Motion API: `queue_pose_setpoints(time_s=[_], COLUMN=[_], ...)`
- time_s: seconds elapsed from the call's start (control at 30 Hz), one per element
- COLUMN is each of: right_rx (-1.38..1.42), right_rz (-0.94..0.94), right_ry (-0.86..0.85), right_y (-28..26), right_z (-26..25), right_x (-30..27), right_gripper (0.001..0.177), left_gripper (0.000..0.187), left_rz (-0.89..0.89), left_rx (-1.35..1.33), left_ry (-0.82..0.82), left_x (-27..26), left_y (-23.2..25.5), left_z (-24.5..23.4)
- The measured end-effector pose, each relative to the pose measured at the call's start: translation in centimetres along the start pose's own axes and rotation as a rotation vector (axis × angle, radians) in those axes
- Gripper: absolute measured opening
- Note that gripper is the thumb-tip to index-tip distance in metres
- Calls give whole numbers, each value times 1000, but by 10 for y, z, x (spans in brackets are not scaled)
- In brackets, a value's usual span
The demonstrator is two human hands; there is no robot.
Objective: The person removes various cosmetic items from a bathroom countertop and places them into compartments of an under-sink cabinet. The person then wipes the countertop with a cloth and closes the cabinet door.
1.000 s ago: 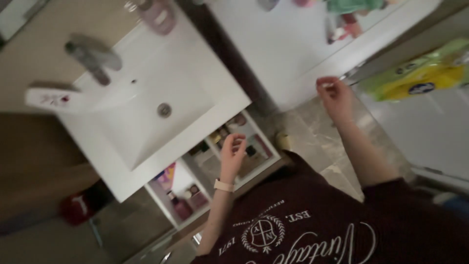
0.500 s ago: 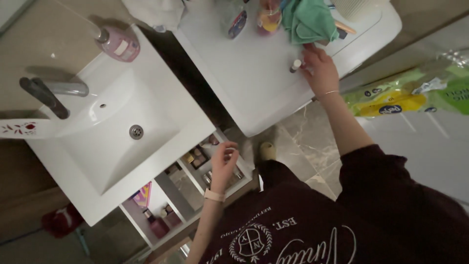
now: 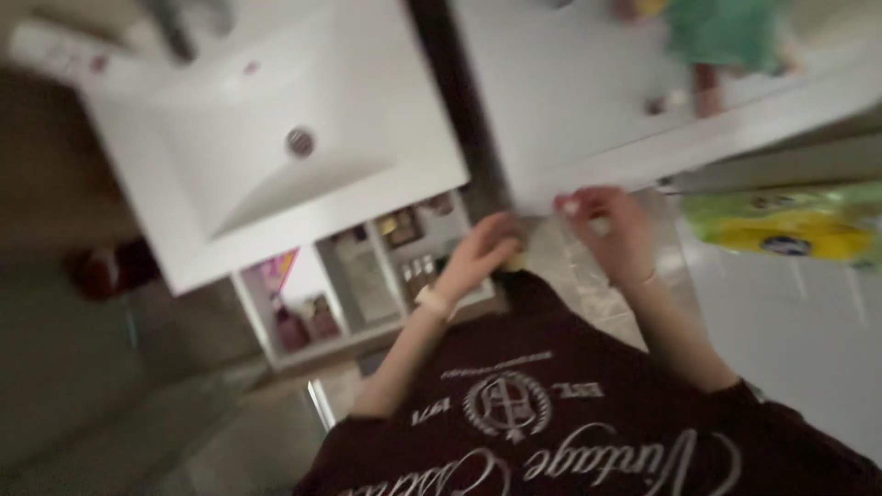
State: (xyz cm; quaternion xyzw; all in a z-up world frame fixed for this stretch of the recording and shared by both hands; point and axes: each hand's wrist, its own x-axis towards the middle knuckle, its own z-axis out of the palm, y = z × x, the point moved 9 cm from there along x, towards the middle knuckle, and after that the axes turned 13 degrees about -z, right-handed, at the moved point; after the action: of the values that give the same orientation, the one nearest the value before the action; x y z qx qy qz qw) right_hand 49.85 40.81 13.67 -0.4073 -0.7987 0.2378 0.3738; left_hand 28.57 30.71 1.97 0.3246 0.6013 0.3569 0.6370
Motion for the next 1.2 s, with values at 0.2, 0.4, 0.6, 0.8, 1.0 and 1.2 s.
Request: queue_pose_setpoints(time_s=[0.2,0.4,0.6,0.8,1.0,1.2], right_rx=[70,154,234,395,711,560], right_rz=[-365,-561,-558,-553,-27,283], right_ry=[-333,-490,-689,-940,-1024,-965], right_y=[-107,-190,-263,-301,-281,-230], right_z=[134,226,321,424,521,635], right_x=[-12,-30,-49,-96,-127,-138], right_gripper=[42,42,41,50,54,46], left_gripper=[56,63,55,59,64,55], left_rz=[-10,22,25,-18,-138,-54], left_rx=[-141,-411,-506,-529,-493,-519], left_ry=[77,366,573,758,862,969], left_x=[-32,-107,-150,-218,-279,-329], left_y=[-27,-83,-175,-224,-248,-267], left_z=[-49,-140,-220,-275,-309,-335])
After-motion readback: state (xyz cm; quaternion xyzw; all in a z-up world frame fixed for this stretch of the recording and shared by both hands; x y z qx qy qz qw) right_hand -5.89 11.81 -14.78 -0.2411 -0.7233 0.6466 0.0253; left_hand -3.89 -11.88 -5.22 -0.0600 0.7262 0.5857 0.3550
